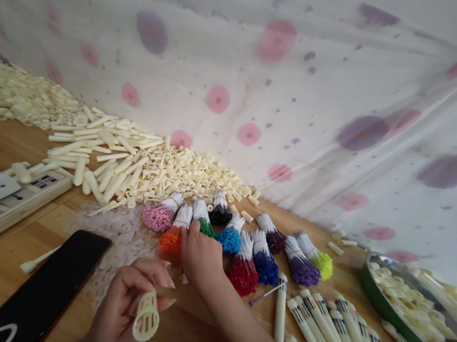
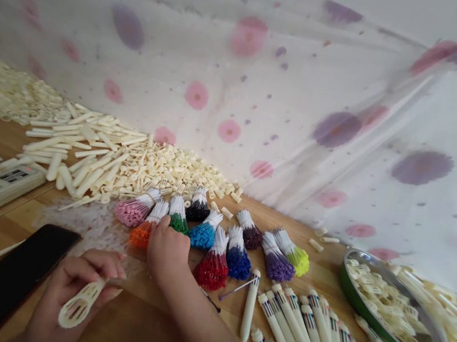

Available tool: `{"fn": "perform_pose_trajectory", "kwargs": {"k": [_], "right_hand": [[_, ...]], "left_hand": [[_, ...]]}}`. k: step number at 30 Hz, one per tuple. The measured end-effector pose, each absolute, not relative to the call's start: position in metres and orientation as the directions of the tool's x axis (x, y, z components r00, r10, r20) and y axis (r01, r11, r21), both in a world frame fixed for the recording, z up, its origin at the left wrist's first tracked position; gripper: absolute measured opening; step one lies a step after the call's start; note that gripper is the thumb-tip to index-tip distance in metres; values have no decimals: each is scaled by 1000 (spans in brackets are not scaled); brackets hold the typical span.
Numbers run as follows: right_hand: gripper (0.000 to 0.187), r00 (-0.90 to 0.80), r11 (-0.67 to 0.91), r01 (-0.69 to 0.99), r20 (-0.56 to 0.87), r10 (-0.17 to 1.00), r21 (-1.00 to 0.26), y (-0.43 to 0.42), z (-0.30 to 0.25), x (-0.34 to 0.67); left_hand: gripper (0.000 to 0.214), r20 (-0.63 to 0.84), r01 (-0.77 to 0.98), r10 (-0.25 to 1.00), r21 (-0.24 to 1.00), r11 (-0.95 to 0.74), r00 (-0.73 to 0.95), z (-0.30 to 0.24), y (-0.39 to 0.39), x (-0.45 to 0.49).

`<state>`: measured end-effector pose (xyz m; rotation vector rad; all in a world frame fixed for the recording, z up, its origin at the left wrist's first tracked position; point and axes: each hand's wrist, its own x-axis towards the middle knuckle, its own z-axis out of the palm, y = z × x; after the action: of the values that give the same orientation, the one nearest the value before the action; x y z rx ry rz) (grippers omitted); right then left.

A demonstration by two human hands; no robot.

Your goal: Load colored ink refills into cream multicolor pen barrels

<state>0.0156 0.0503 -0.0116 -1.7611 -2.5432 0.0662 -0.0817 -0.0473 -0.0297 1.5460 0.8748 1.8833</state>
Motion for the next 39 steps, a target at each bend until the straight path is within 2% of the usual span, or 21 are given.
{"fn": "perform_pose_trajectory", "kwargs": {"k": [2,6,11,13,15,17,19,24,30,39], "right_hand": [[24,-367,366,928,-7,930,-65,52,-9,13],[13,-407,401,913,-88,909,-77,56,-2,8],[20,-414,400,909,-147,898,-113,59,3,7],[19,-397,379,915,-141,907,-135,59,2,10],[21,-376,353,920,-131,917,-168,59,-1,15],[23,-363,334,920,-124,924,-205,58,-3,20],[22,-350,318,920,-118,929,-227,55,-5,22],[18,-309,288,939,-92,947,-189,46,-8,17],[13,-395,390,912,-11,919,-130,44,-18,18],[10,-489,494,859,67,870,-133,23,-15,41]], "left_hand": [[28,618,-18,763,775,-632,-190,-31,-47,-82],[27,629,-17,755,766,-643,-186,-35,-48,-84],[21,620,39,763,780,-624,-182,-39,-47,-87],[13,515,110,829,857,-503,-221,-40,-45,-88],[9,305,179,917,948,-265,-258,-40,-42,-89],[15,92,193,959,980,-40,-270,-41,-38,-91],[21,-4,167,964,985,51,-267,-43,-34,-93],[33,-34,65,971,997,50,-239,-51,-22,-93],[38,-43,-47,981,998,35,-187,-57,-14,-86],[35,-70,-11,977,998,69,-200,-54,-14,-87]]}}
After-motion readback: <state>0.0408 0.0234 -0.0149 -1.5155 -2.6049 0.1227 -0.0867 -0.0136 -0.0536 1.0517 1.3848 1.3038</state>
